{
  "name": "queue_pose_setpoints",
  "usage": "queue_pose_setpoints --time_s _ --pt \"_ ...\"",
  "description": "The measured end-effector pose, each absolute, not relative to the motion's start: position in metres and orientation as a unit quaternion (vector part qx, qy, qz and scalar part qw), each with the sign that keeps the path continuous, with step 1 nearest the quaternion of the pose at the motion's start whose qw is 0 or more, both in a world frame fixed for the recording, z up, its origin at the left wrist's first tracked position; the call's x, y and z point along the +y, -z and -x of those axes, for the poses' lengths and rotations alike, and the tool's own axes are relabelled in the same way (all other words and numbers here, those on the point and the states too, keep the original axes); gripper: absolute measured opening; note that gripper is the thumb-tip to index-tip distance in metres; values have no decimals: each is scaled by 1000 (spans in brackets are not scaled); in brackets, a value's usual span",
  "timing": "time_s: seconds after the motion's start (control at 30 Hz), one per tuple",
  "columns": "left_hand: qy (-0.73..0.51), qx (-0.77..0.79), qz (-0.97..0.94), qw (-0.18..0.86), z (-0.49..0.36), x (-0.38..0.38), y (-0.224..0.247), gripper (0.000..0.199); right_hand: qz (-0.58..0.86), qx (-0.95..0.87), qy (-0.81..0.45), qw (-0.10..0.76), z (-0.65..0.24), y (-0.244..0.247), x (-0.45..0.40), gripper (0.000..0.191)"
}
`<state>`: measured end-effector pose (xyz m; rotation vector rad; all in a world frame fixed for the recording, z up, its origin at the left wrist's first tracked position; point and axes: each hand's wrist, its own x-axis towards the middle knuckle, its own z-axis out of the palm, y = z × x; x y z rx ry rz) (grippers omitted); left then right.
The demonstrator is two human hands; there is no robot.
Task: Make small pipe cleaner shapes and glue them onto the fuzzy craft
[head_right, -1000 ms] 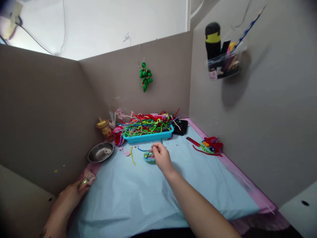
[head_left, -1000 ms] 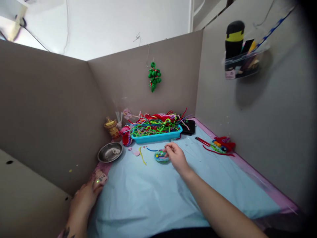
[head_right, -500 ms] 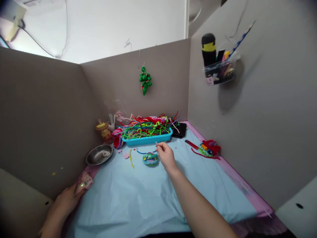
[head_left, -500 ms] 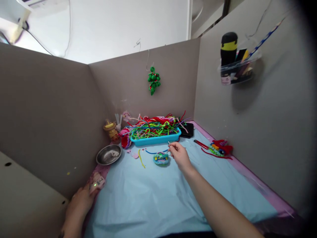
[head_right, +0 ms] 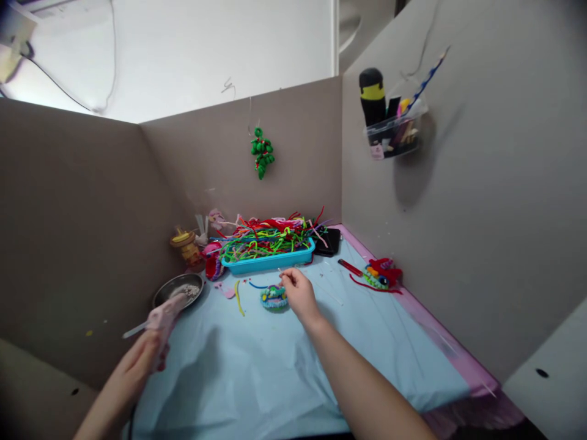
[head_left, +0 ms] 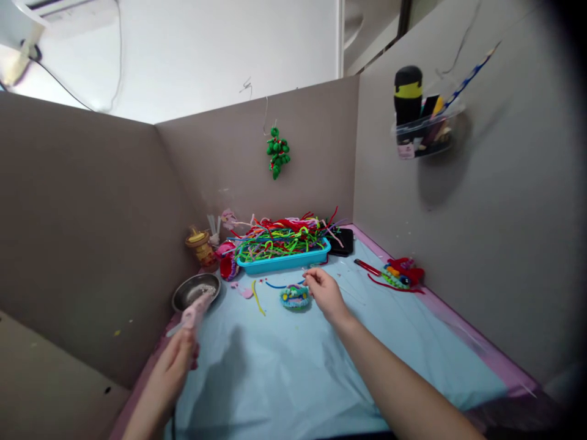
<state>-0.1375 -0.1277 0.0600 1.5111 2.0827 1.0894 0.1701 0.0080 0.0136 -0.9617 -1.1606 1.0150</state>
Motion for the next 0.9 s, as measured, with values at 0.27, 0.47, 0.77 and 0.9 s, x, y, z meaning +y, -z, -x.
queue_pose_setpoints --time_s 0.27,0.47,0.77,0.9 --pt "-441 520 -516 519 46 -74 -17 70 414 -508 -446 610 -169 -13 7 16" --pt "-429 565 -459 535 36 -60 5 68 412 -506 -451 609 -168 -17 5 16" --pt "-384 598 -500 495 32 -60 15 61 412 -520 -443 603 -166 -15 4 15" --pt "-415 606 -473 487 29 -53 21 72 413 -522 -440 604 -165 -13 5 16"
